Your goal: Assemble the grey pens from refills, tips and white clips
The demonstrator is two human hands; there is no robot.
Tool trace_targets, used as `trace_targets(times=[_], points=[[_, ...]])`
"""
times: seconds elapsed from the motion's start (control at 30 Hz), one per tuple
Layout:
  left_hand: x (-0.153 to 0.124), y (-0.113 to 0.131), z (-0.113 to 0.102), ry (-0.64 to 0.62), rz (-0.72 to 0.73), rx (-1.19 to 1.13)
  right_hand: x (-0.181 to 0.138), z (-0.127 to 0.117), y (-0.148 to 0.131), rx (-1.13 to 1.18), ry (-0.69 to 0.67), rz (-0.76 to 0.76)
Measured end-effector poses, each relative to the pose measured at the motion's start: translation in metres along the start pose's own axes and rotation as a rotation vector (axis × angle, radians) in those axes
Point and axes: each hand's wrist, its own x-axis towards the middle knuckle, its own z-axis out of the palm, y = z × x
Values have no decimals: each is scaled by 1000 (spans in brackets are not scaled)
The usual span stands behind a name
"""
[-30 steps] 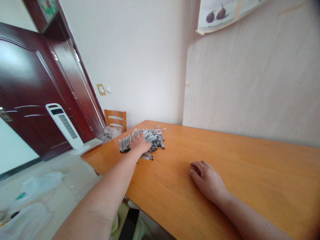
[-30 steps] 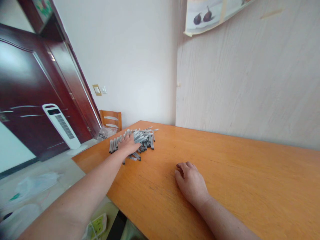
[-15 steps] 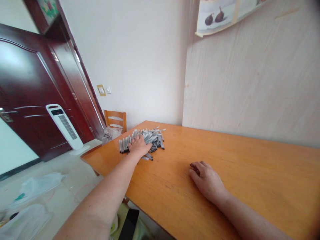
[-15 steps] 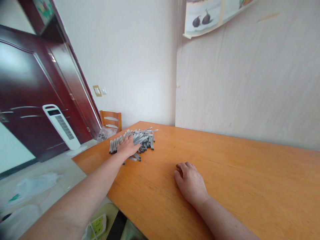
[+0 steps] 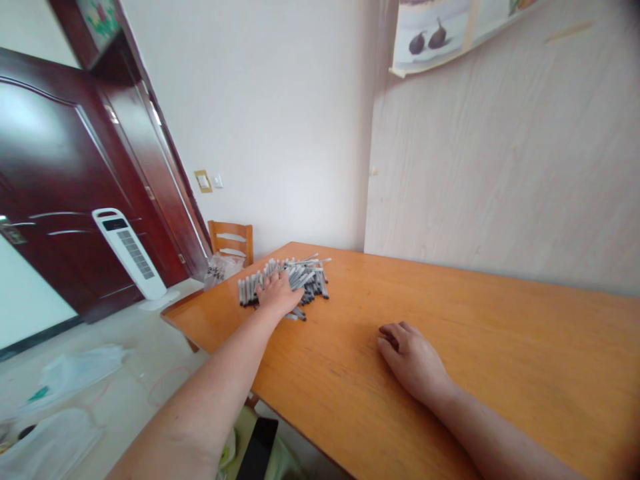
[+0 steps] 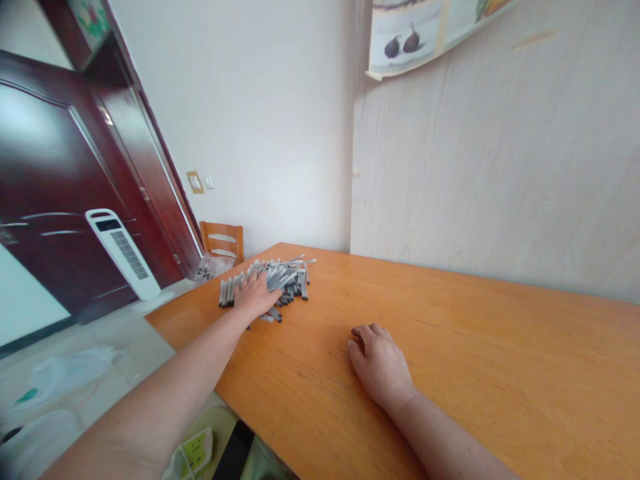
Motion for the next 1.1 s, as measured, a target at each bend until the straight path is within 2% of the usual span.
trace_targets(times=[0.27, 0.73, 1.1], points=[[-8, 6, -1, 78, 41, 8, 0, 0, 0, 5, 2, -1], [-28, 16, -11, 120, 63, -3, 1, 1, 0, 14, 7, -11], [-44, 16, -15, 232, 110, -38, 0, -1, -2, 0, -2, -14]])
